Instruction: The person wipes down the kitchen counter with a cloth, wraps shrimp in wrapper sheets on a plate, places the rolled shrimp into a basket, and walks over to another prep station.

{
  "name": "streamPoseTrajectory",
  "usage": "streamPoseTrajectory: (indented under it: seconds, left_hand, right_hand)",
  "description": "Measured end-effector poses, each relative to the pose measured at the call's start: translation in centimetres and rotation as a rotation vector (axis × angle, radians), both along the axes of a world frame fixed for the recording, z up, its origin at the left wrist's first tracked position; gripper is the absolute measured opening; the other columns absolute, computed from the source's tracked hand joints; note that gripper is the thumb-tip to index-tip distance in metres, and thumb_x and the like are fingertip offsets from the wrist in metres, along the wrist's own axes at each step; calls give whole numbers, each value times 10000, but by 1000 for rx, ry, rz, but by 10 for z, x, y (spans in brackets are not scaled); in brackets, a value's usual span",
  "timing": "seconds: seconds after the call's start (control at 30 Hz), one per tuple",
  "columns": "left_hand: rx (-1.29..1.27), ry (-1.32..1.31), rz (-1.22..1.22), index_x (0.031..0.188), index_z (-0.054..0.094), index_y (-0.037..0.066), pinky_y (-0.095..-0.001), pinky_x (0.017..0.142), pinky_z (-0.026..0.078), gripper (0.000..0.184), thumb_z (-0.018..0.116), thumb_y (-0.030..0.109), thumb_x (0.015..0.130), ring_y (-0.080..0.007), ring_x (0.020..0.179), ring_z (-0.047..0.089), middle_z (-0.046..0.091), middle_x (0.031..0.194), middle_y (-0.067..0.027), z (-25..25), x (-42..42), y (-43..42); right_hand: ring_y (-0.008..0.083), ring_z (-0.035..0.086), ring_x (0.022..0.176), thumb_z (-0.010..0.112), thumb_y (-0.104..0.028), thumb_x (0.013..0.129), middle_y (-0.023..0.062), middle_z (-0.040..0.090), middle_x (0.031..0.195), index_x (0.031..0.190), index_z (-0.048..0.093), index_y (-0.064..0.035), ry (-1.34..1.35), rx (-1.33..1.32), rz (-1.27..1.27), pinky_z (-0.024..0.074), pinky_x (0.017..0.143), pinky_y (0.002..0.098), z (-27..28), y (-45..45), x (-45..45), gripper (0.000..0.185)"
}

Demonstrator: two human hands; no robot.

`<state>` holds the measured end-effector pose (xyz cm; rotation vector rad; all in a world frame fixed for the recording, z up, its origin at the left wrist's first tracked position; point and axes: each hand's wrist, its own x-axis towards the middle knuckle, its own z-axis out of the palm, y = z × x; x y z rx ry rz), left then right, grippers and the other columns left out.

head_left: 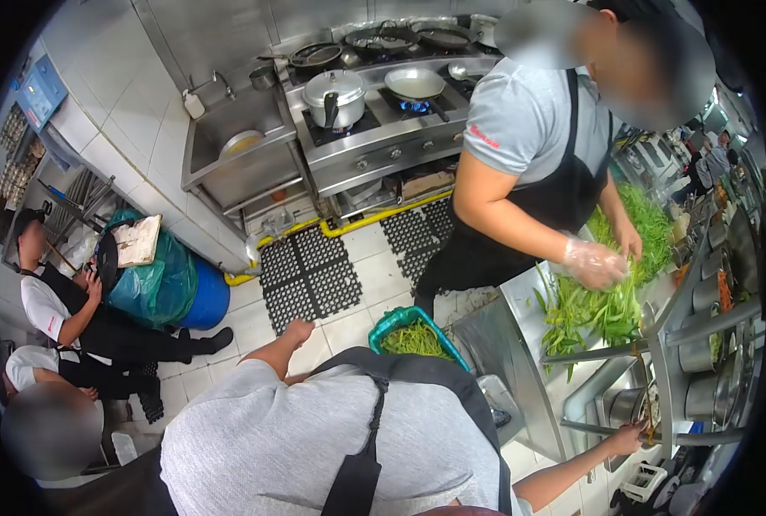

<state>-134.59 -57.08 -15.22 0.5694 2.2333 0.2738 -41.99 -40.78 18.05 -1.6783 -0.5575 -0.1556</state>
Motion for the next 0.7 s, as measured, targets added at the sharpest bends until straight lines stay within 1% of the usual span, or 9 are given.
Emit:
streamPoseTrajectory:
  seconds: [0.17,0.33,0.43,0.5,0.57,0.6,0.63,0.67,0.7]
  left_hand:
    - [-124,10,85,977,803,-6,-463,668,636,584,592,537,1025,-310,658,749,758,758,-153,13,-14,18]
    - [109,64,-366,1124,826,43,-493,760,631,532,602,514,1020,-320,780,773,817,967,-156,-43,-50,90]
    - [224,96,-416,1152,831,74,-494,717,610,491,585,482,1034,-314,765,764,815,973,-155,-47,-56,124]
    - [258,65,-378,1156,834,91,-484,660,596,468,578,467,1044,-304,723,750,808,939,-152,-33,-61,150]
    - [191,-246,-108,1185,823,82,-439,540,535,433,598,429,1054,-259,621,686,756,852,-125,-13,-75,160]
    - [202,-336,-86,1182,805,76,-419,495,497,423,629,436,1047,-241,575,638,722,822,-104,-2,-85,161]
    - [203,-429,-69,1178,787,69,-398,451,460,418,659,443,1040,-223,529,590,689,792,-84,-5,-100,163]
    - [198,-486,54,1146,732,58,-387,432,437,400,670,439,1042,-220,520,568,654,796,-62,-21,-114,161]
    - [172,-516,107,1131,712,61,-388,432,439,374,663,424,1051,-226,527,567,640,802,-66,-38,-129,161]
  right_hand:
    - [147,590,601,705,-336,1078,131,745,851,1232,789,37,5,5,-81,467,512,320,-10,2,4,412]
    - [181,681,667,696,-348,1080,147,783,916,1268,789,27,57,-41,-109,515,552,328,-3,1,2,430]
    - [212,723,726,689,-399,1066,144,808,1028,1332,749,4,89,196,209,553,590,376,-54,-8,86,486]
    - [303,790,868,697,-432,1048,178,816,1154,1421,691,-32,249,54,29,619,679,465,-43,-9,83,548]
    - [403,778,1031,727,-548,990,209,805,1195,1363,723,-122,-705,-1142,-233,616,918,526,-31,-31,79,565]
    - [403,753,1126,717,-522,998,205,787,1253,1421,713,-220,-1047,-1052,-347,596,985,518,-75,-46,134,521]
    - [381,619,1404,722,-541,995,236,684,1476,1470,672,-29,-122,-756,-236,485,1168,488,-51,-45,93,700]
    - [381,606,1419,716,-548,1001,225,677,1499,1483,658,-4,-555,-719,-300,446,1203,483,-88,-59,97,730]
    - [376,580,1457,727,-596,986,232,641,1545,1550,578,34,-438,-660,-180,408,1241,460,-77,-66,58,859]
